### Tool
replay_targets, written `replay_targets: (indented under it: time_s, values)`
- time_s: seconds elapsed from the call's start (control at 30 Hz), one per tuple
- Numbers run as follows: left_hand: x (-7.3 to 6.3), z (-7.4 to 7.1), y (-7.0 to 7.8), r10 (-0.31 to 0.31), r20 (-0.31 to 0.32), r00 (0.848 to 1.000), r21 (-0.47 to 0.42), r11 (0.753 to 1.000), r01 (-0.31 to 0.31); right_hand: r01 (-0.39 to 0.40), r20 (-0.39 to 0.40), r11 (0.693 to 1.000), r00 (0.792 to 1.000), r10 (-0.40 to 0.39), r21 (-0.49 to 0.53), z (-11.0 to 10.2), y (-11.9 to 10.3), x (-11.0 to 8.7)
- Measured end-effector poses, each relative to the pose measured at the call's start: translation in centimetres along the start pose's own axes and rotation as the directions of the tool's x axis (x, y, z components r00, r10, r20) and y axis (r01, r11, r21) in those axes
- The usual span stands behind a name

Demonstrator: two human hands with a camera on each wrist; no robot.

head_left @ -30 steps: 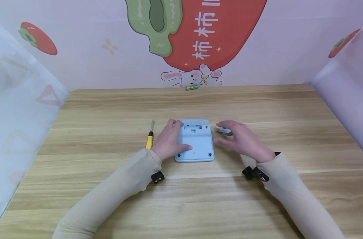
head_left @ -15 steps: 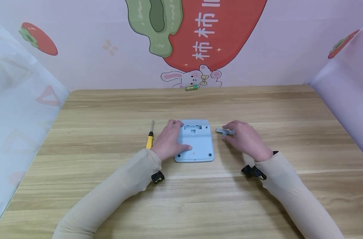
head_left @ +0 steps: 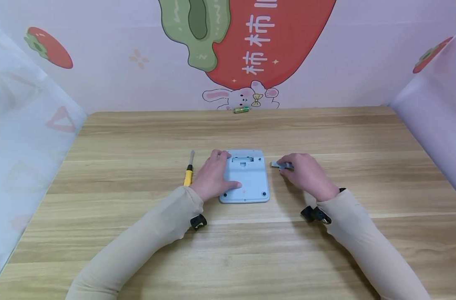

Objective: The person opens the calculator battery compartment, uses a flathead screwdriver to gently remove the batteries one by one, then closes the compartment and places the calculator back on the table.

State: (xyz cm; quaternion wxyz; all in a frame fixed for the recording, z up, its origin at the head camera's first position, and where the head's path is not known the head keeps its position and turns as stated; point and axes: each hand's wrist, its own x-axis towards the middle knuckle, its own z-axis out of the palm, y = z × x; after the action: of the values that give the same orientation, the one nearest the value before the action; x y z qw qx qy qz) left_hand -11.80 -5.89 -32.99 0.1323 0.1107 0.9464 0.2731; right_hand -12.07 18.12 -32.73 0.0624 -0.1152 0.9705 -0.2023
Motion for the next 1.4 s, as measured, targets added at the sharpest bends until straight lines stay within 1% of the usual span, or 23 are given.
replay_targets:
  time_s: [0.37, 0.7, 1.03, 1.23, 1.4]
  values:
    - [0.0, 0.0, 0.0, -0.004, 0.001, 1.000, 0.002, 1.000, 0.004, 0.002, -0.009, 1.000, 1.000, -0.002, 0.000, -0.1, -0.1, 0.1]
    - [-0.1, 0.0, 0.1, -0.011, -0.002, 1.000, -0.001, 1.000, 0.011, -0.008, -0.005, 1.000, 1.000, 0.008, -0.025, -0.1, -0.1, 0.3]
    - [0.0, 0.0, 0.0, 0.000, 0.001, 1.000, 0.008, 1.000, 0.000, 0.000, -0.018, 1.000, 1.000, 0.000, -0.014, -0.2, -0.1, 0.3]
    - [0.0, 0.0, 0.0, -0.003, -0.002, 1.000, 0.009, 1.000, 0.003, 0.022, -0.054, 1.000, 0.998, -0.022, -0.002, -0.6, -0.6, 0.5]
    - [0.0, -0.1, 0.0, -0.002, 0.001, 1.000, 0.006, 1.000, 0.002, 0.019, -0.053, 1.000, 0.998, -0.019, 0.013, -0.9, -1.3, 0.6]
